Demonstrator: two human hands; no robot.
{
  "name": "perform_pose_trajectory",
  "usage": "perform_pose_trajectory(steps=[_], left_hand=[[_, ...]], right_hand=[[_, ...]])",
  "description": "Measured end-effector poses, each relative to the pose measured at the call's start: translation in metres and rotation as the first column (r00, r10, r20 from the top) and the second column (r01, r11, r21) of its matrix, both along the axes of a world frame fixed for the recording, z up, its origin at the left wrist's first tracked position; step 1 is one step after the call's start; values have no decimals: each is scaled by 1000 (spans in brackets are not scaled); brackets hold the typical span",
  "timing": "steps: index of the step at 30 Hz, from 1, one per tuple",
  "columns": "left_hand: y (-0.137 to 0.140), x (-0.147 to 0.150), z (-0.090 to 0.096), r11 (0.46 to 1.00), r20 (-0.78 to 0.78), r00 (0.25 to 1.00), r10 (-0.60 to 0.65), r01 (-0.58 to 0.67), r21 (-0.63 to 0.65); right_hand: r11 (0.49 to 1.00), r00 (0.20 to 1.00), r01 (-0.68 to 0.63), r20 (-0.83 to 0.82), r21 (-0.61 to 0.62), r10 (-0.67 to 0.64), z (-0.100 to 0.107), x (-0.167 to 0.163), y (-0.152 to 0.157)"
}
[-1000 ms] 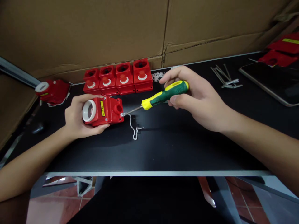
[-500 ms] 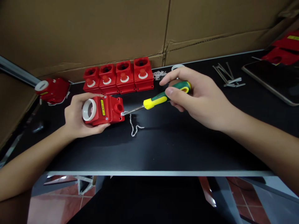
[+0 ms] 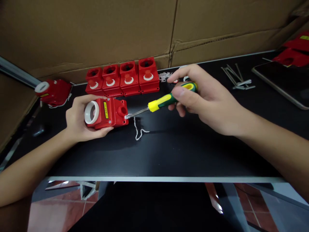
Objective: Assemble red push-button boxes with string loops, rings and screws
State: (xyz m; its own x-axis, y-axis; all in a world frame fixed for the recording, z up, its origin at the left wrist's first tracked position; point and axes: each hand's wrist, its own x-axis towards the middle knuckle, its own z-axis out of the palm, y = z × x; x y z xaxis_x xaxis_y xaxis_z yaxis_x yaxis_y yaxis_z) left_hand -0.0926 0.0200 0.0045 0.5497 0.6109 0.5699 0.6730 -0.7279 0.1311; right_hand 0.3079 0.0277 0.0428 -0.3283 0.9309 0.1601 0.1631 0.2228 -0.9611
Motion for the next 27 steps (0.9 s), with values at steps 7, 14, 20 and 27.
perform_pose_trajectory(steps=[7, 14, 20, 27], left_hand=[[-1, 0, 2, 1000, -18, 1000, 6, -6, 11], [-1, 3, 4, 1000, 7, 1000, -21, 21, 21], [0, 0, 3, 1000, 3, 1000, -13, 13, 14], [0, 4, 12, 998, -11, 999, -31, 31, -50]], right_hand=[[994, 994, 86, 69, 59, -91, -3, -2, 1], [987, 998, 60, 16, 149, -63, 1, -2, -1], [985, 991, 99, 80, 139, -111, 3, 0, -1], [980, 977, 109, 163, 164, -136, 3, 1, -3]])
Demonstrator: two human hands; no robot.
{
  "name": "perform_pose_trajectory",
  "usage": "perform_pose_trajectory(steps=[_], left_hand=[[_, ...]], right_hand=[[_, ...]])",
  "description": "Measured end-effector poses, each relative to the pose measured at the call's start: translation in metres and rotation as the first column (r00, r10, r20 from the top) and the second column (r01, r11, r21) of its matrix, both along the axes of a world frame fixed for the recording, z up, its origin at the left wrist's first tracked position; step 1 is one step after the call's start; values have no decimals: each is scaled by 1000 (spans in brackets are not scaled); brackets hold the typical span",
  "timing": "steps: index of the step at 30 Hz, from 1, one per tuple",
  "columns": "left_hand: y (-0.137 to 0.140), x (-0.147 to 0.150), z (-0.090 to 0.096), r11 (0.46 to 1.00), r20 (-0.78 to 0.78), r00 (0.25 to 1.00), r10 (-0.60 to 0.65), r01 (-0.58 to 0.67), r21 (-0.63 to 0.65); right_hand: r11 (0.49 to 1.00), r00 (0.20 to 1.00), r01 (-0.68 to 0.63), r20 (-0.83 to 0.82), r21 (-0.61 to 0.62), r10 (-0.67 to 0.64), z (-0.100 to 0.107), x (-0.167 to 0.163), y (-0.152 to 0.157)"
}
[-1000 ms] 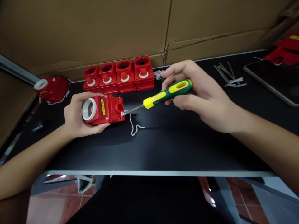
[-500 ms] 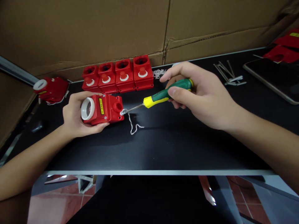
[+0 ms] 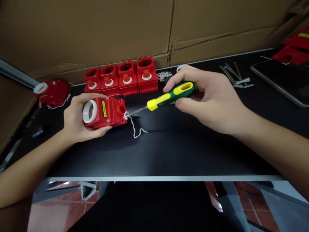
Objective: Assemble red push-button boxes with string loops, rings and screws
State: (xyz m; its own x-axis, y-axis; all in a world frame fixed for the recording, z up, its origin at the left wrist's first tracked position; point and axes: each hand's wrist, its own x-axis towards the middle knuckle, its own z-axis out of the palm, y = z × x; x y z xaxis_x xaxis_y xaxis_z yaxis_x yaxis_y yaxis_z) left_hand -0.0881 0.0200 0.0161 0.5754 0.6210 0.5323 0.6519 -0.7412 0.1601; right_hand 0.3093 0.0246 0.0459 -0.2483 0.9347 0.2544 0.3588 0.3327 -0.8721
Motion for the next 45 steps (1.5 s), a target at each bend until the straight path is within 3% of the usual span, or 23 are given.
perform_pose_trajectory(steps=[6, 12, 15, 17, 19, 27, 37, 45], left_hand=[[0, 4, 11, 998, -47, 997, -56, 55, -19], [-1, 3, 17, 993, -158, 986, -50, 32, -112], [-7, 11, 19, 996, -140, 986, -91, 93, 9], [-15, 19, 19, 972, -114, 980, -162, 179, 154], [-25, 25, 18, 949, -120, 969, -217, 238, 206], [-43, 25, 18, 958, -140, 955, -262, 275, 81], [-32, 30, 20, 907, -189, 922, -338, 373, 197], [-33, 34, 15, 901, -150, 916, -371, 394, 182]], right_hand=[[999, 999, 34, -33, 18, -33, 5, -1, -1], [996, 986, 1, -164, -88, -15, 0, -7, 1], [989, 981, -26, -195, -149, -4, -4, -11, 2], [980, 980, -44, -200, -194, 4, -5, -14, 0], [969, 978, -69, -210, -237, 18, -5, -17, -2], [944, 967, -144, -243, -298, 70, -2, -24, -9], [892, 944, -77, -321, -445, -79, 2, -28, -6], [927, 995, 22, -80, -375, -56, -16, -17, 4]])
